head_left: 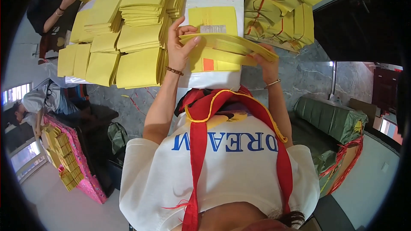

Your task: Folding yellow joss paper sheets into stacks.

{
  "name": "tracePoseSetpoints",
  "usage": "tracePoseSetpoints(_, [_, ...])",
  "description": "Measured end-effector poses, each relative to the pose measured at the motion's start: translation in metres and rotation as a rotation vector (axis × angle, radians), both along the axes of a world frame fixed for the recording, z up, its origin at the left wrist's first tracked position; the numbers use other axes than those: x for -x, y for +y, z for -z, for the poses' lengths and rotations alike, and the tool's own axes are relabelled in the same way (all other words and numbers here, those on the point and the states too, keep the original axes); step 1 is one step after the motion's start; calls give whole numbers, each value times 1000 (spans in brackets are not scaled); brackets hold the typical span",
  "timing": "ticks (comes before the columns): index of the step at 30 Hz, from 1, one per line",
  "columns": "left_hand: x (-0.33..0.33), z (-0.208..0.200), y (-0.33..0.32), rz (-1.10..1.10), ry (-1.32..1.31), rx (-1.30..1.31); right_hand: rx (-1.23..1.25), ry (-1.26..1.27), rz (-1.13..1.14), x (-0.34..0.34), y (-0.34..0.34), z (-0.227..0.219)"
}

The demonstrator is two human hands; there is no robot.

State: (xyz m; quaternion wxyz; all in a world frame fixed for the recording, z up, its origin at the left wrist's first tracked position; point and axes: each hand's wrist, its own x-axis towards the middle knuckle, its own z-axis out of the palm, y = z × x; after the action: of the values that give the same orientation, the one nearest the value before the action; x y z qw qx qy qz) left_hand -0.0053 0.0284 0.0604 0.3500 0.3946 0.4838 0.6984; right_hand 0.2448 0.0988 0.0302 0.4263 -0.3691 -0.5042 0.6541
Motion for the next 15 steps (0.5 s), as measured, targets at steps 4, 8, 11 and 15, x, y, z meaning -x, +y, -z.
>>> tracePoseSetpoints(4, [1, 0, -1, -73, -31, -104, 46, 60, -42, -6, 6, 0])
tracePoseSetpoints(8, [10, 9, -3, -42, 85, 38, -18, -46, -150, -8, 6, 0])
tracePoseSetpoints(11, [9, 5, 4, -152, 20, 71, -29, -83, -212, -9, 6, -11])
tracePoseSetpoints(15, [11, 17, 3, -126, -51, -18, -136, -64, -237, -9, 13, -17])
